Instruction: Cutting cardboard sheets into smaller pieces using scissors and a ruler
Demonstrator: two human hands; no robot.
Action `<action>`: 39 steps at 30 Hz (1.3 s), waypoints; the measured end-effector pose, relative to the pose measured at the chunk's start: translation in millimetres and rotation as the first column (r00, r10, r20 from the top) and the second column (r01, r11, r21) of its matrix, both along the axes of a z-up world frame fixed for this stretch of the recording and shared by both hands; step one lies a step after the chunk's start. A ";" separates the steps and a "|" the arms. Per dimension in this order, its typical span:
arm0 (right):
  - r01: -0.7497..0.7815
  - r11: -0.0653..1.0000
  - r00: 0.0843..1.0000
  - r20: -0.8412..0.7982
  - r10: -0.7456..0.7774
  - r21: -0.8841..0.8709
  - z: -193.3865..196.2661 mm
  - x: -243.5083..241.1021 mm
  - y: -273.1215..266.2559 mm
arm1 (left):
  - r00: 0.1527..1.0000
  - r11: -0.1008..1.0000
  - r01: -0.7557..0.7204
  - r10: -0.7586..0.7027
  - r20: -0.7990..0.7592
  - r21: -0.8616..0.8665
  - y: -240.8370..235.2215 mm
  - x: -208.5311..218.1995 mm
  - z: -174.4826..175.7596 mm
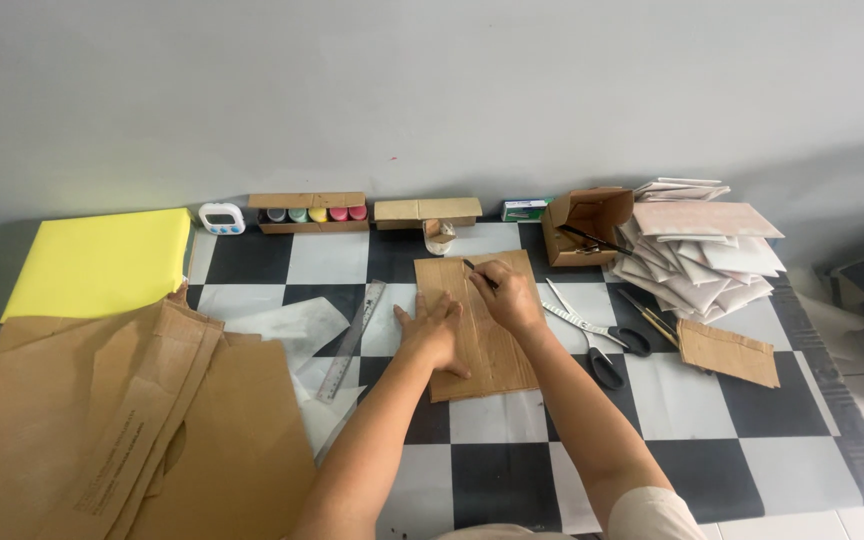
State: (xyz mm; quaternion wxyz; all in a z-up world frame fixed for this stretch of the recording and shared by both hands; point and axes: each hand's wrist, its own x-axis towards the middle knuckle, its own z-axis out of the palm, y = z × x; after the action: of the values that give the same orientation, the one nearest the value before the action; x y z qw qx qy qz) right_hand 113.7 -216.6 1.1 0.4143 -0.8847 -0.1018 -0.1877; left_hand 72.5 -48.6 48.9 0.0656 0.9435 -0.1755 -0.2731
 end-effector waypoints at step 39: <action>0.177 0.628 0.861 -0.190 -0.472 -0.758 -20.3 -149.8 -162.0 | 0.759 0.768 -0.526 0.618 0.206 -0.365 -20.3 -34.7 -24.0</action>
State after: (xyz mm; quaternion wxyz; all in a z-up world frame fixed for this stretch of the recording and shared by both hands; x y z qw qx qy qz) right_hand -36.0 -378.6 -19.2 0.0053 -0.9963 0.0780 -0.0349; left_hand 37.8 -68.8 24.9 0.2529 0.9626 0.0789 -0.0575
